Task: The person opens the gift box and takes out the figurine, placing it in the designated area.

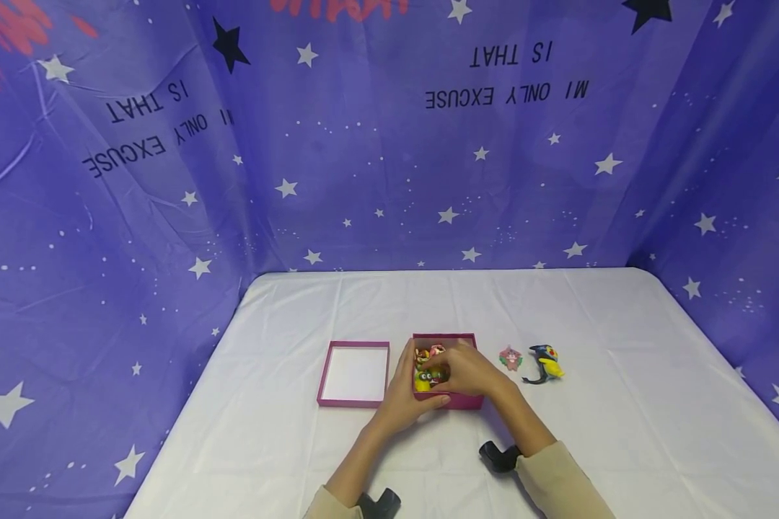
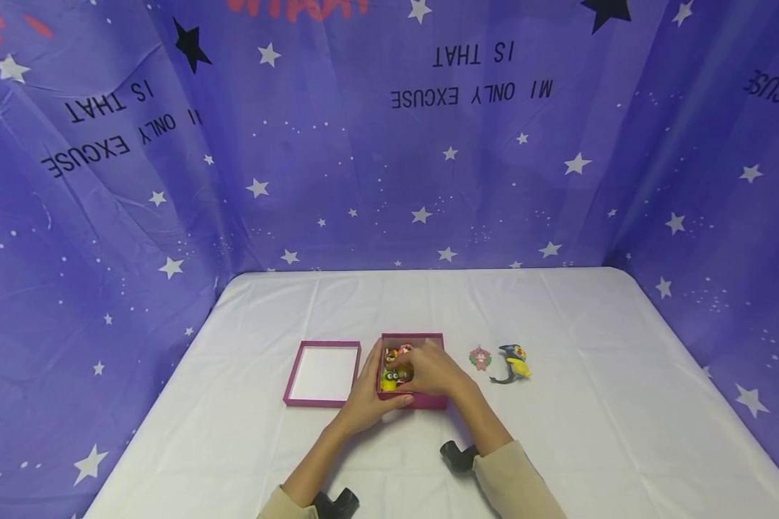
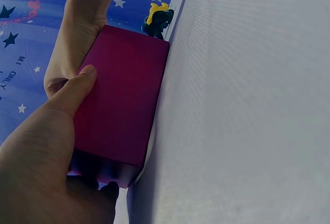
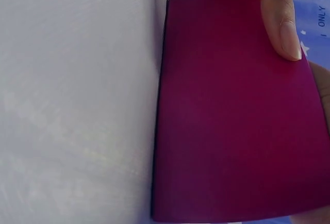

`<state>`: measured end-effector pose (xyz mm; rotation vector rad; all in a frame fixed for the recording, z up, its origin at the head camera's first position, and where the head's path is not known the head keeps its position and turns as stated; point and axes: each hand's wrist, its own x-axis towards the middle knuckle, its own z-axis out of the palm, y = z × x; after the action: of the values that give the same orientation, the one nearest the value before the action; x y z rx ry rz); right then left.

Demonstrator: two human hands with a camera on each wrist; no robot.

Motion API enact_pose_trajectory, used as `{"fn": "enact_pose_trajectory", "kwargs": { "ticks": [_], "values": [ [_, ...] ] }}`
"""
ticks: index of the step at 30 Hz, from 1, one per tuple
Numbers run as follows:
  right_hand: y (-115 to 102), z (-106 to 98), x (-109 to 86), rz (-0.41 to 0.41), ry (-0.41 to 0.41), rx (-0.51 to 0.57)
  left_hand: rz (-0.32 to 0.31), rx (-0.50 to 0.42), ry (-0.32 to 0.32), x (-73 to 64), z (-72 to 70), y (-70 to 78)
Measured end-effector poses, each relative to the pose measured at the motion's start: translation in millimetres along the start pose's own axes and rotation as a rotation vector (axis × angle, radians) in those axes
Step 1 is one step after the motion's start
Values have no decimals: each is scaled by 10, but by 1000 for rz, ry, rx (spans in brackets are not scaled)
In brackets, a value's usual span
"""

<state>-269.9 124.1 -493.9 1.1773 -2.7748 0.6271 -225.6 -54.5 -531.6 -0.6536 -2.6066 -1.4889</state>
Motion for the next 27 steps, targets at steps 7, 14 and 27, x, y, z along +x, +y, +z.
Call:
{"fn": "enact_pose_trajectory", "kwargs": {
  "ticks": [7, 14, 27],
  "values": [
    [-11, -8, 8, -1, 0, -3, 11, -6, 1, -2, -4, -6],
    [-9, -16, 8, -14, -13, -25, 7, -7, -2, -1, -7, -11],
    [-25, -45, 17, -12, -57, -31, 1, 0, -5, -6, -8, -3]
  ]
}}
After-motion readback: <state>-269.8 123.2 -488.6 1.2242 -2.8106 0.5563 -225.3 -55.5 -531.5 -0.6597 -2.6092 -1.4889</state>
